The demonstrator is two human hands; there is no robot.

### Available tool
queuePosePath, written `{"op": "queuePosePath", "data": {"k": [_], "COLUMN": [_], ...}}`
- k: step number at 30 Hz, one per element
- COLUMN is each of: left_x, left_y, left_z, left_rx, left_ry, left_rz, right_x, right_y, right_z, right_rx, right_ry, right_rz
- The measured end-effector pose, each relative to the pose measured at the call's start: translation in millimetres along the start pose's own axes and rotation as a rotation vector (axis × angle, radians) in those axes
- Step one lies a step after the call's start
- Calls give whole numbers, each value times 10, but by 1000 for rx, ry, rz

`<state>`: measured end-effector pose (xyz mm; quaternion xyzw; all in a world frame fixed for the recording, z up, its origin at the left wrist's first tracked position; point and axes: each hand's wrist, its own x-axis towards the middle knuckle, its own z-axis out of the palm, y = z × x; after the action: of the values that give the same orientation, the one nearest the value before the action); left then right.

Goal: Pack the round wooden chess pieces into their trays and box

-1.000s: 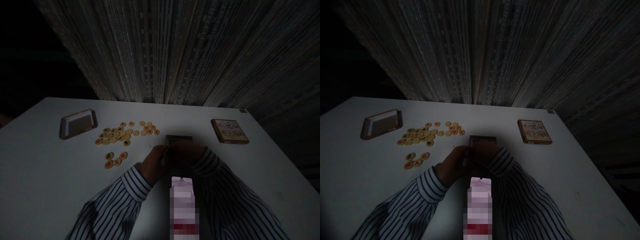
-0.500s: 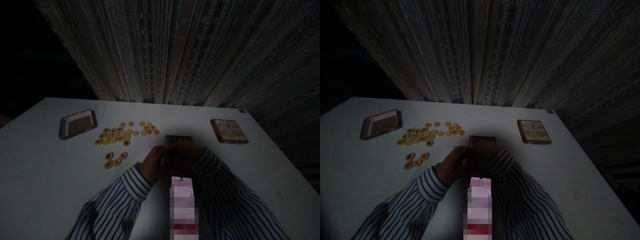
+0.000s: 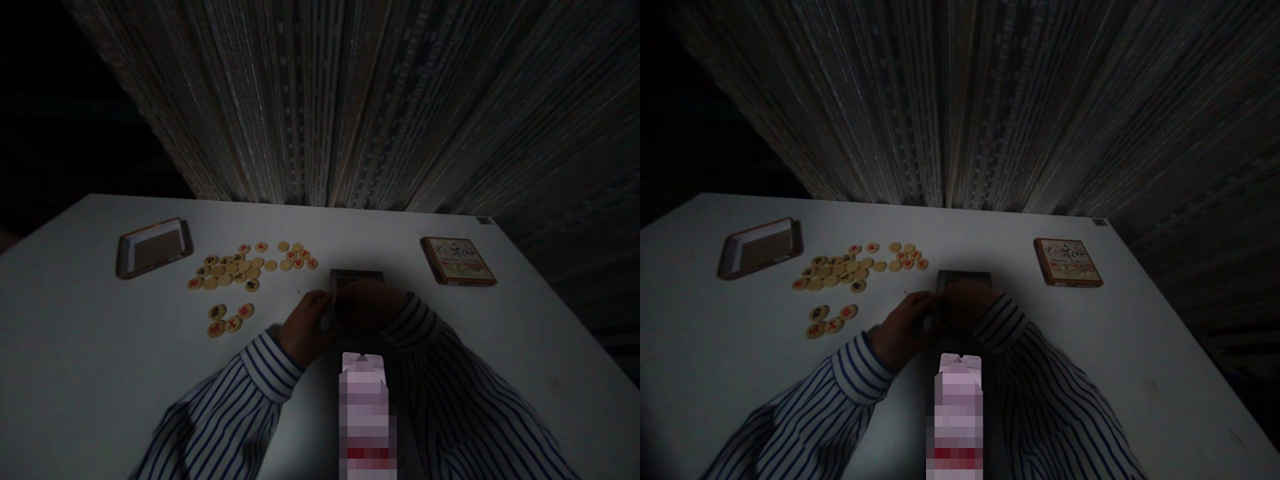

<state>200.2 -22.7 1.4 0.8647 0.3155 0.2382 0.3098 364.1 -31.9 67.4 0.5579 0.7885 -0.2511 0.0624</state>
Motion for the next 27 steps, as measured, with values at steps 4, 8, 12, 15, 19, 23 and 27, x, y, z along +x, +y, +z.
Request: {"op": "queuePosePath", "data": {"k": [4, 8, 12, 15, 19, 23, 27], "left_x": [-1, -5, -3, 0, 1, -3, -9], "left_y": [-4, -9, -11, -13, -13, -13, -31], "left_z": [2, 9, 9, 10, 8, 3, 19], "left_rx": [-1, -8, -10, 1, 9, 11, 23], "left_ry": [-1, 0, 0, 8, 10, -5, 15], "left_rz": [-10, -19, -6, 2, 2, -5, 9], "right_x": [-16, -10, -4, -10, -12, -12, -16], "right_y": [-20, -10, 10, 16, 13, 3, -5], "right_z": [-24, -10, 7, 4, -4, -10, -18], "right_rx": [-18, -33, -45, -51, -56, -70, -72], "right_ry": [-1, -6, 1, 18, 20, 8, 6], "right_rz": [26, 17, 28, 5, -2, 12, 25]}}
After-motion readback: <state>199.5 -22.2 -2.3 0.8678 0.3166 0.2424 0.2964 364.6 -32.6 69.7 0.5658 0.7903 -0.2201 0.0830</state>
